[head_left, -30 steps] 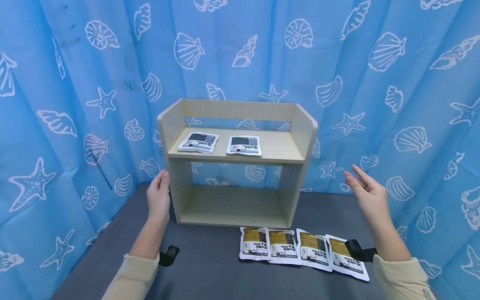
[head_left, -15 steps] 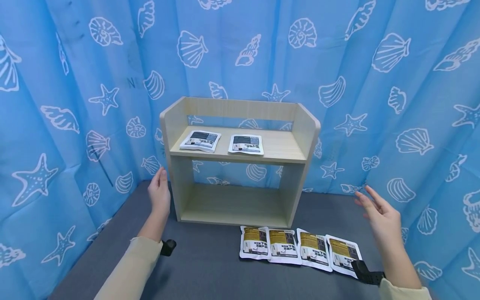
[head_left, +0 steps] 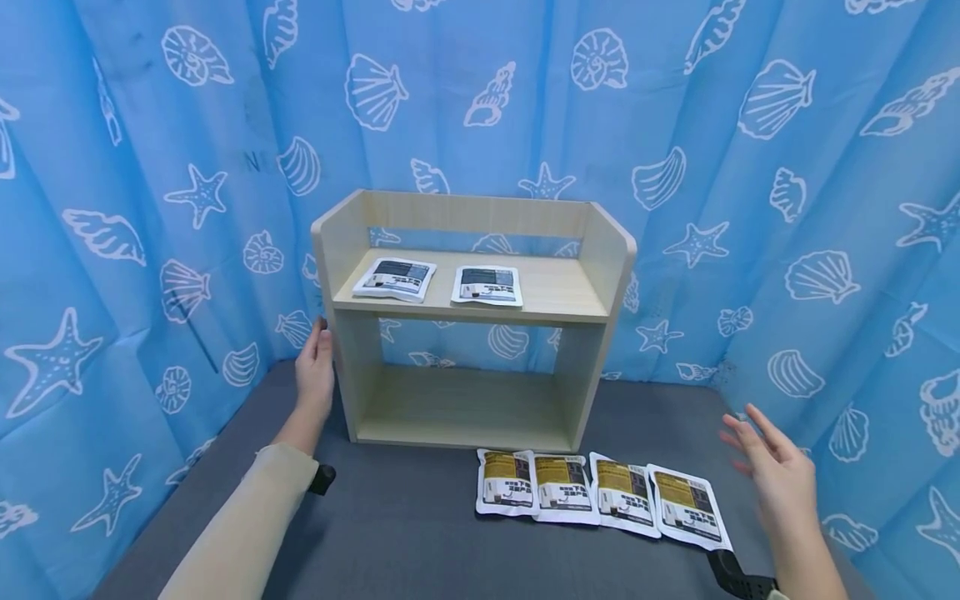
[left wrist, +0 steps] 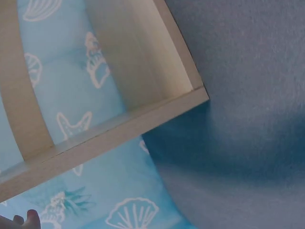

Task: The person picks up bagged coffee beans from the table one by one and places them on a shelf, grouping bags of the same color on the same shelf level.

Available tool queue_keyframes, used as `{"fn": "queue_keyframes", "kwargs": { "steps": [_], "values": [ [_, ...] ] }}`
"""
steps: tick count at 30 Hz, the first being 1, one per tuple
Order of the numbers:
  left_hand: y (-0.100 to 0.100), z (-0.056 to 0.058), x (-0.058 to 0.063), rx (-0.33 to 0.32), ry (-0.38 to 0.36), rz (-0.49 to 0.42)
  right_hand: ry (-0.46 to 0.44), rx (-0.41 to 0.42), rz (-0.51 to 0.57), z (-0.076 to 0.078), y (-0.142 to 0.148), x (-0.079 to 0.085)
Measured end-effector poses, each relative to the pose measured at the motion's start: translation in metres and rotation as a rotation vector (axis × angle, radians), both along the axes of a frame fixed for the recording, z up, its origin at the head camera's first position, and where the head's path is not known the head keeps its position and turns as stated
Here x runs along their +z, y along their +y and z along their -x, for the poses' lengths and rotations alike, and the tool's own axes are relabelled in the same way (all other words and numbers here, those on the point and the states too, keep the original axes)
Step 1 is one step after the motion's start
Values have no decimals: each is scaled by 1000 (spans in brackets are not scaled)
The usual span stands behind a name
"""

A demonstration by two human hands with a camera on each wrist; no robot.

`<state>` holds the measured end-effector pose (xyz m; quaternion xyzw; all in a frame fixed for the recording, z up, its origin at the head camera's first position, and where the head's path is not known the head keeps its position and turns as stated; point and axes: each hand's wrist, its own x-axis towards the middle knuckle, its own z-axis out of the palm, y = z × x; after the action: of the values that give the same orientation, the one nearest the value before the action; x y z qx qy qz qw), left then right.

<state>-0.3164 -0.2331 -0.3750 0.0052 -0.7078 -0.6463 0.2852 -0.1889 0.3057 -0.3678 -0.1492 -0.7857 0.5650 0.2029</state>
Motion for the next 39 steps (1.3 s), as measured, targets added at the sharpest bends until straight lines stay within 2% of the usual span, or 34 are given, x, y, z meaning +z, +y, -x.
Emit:
{"fn": "queue_keyframes", "kwargs": {
  "steps": [5,9,10,14,21,30,33,37,39],
  "values": [
    [0,5,7,-49,-9,-38,-53,-41,81,-3,6,-8],
    [3,9,11,-50,2,-84,-57,-51,113,-4,9,-14],
    [5,6,16,-54,-13,-99,-65,-55,118,-4,10,-16],
    [6,5,19,-65,-82,-137,-90,-83,118,-4,11,-24],
    [0,6,17,-108,-189,-150,-90,-92,183,-10,21,-41],
    [-2,7,20,-135,-231,-165,-214,-145,175,-7,29,-52],
    [0,7,21,-134,-229,-175,-211,-141,211,-5,40,-68],
    [3,7,23,-129,-219,-175,-294,-131,275,4,68,-103],
    [4,7,23,-120,-219,-173,-369,-133,284,9,81,-118]
  ]
}}
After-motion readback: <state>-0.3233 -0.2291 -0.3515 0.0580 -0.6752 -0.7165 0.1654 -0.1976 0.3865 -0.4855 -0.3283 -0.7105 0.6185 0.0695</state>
